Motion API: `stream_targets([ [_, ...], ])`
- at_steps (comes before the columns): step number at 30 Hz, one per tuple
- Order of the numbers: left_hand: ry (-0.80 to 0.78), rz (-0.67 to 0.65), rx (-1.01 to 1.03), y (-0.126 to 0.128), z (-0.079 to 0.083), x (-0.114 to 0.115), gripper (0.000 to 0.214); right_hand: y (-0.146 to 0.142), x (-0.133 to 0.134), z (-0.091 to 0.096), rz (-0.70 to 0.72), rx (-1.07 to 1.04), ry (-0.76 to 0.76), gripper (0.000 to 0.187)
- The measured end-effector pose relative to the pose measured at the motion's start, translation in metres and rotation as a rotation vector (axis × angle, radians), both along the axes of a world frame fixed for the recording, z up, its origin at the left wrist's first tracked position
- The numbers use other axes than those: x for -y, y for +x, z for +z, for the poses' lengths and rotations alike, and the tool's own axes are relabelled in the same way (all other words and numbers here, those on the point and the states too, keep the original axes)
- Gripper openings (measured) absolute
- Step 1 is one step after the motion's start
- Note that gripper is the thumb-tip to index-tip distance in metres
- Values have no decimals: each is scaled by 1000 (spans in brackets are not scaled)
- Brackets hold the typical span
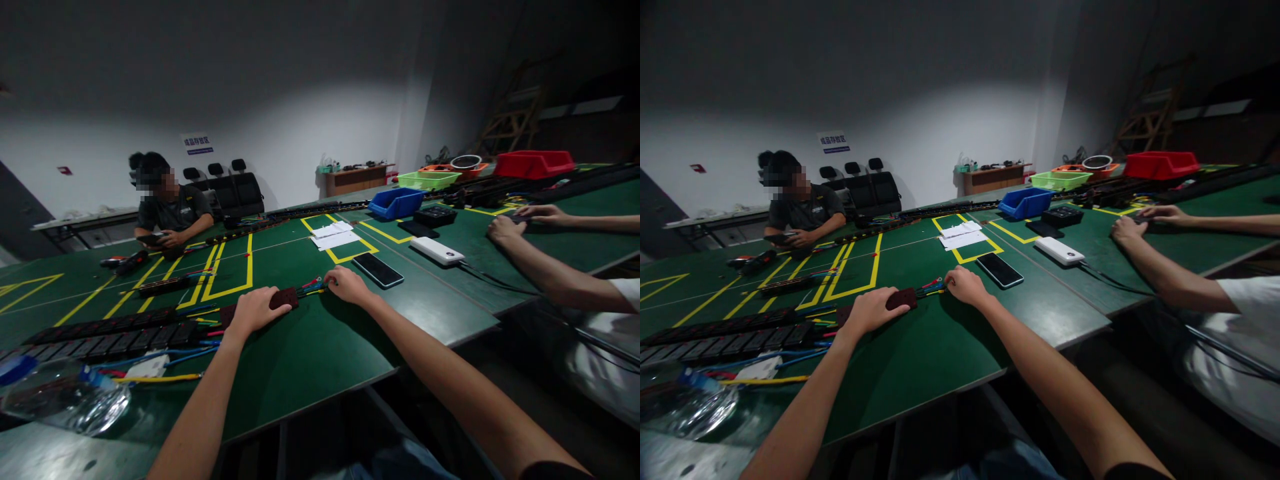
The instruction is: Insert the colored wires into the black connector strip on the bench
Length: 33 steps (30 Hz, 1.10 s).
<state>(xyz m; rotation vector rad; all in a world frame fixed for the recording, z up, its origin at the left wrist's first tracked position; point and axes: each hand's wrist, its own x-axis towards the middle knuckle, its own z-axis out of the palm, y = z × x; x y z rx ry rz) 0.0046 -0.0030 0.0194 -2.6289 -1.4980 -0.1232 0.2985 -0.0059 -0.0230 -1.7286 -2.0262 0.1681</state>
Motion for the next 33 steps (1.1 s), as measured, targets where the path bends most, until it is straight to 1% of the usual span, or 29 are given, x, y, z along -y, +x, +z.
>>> stream_targets([
  [3, 1, -3, -3, 0, -1, -1, 59, -1, 1, 1, -12, -22, 33, 27],
  [8, 3, -7, -5, -1, -1, -1, 60, 0, 0, 0, 6, -12, -25, 27],
  [14, -3, -4, -1, 0, 1, 1, 59, -1, -2, -1, 1, -26, 29, 25],
  [21, -7, 0, 6, 0, 0, 1, 57, -1, -2, -3, 2, -11, -1, 27],
  [26, 1, -15, 12, -1, -1, 0, 59, -1, -1, -1, -5, -39, 35, 25],
  [33, -1, 3, -4, 0, -1, 0, 59, -2, -1, 0, -7, -30, 32, 24],
])
